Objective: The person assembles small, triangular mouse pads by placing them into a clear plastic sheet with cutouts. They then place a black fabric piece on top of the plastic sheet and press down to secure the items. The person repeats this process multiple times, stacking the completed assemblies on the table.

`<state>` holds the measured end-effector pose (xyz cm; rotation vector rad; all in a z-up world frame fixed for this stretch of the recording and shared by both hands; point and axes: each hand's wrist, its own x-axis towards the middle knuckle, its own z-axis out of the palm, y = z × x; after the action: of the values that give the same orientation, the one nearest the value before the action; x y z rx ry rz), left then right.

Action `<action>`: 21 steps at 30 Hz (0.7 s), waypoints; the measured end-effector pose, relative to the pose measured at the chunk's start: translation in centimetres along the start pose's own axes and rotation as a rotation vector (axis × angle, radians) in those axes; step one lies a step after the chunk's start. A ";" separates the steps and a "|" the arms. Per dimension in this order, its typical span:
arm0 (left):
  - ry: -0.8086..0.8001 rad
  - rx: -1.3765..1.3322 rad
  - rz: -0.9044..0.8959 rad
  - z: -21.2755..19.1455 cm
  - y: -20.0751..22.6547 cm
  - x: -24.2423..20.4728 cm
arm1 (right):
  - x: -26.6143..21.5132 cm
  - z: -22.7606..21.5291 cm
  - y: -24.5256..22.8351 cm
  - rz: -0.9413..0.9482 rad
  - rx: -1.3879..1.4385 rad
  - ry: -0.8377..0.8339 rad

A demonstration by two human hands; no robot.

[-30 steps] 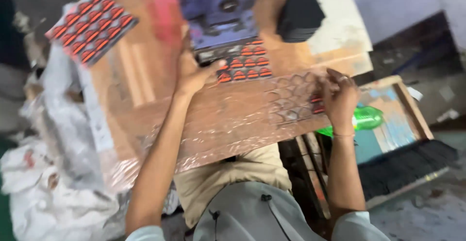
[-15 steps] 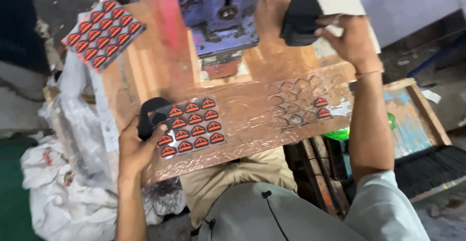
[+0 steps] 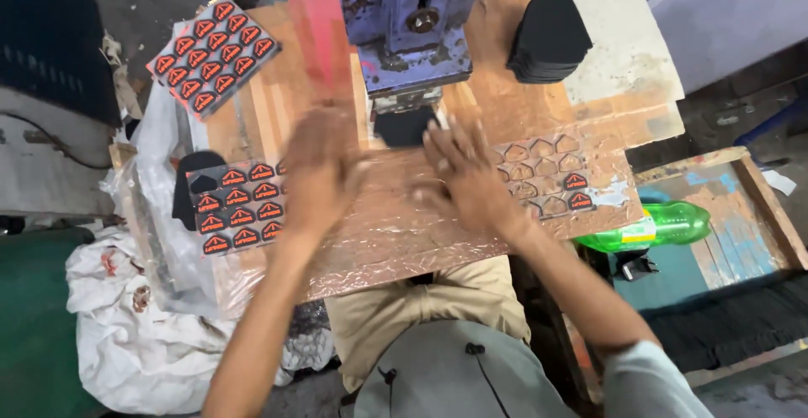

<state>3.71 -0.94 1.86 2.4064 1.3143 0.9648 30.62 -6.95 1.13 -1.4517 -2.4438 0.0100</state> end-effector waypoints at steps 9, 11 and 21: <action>-0.173 0.147 0.038 5.9 0.1 -0.1 | 3.1 0.5 4.2 0.019 0.133 0.009; -0.180 0.162 0.034 5.9 0.3 -0.4 | 2.7 0.3 3.4 0.019 0.137 0.016; -0.134 0.092 0.050 6.0 0.4 -1.1 | -5.8 -3.6 2.2 0.382 0.113 0.230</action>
<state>7.46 -1.46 -2.93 2.5348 1.2824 0.7562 35.98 -11.35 2.80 -1.7379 -1.9265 0.0587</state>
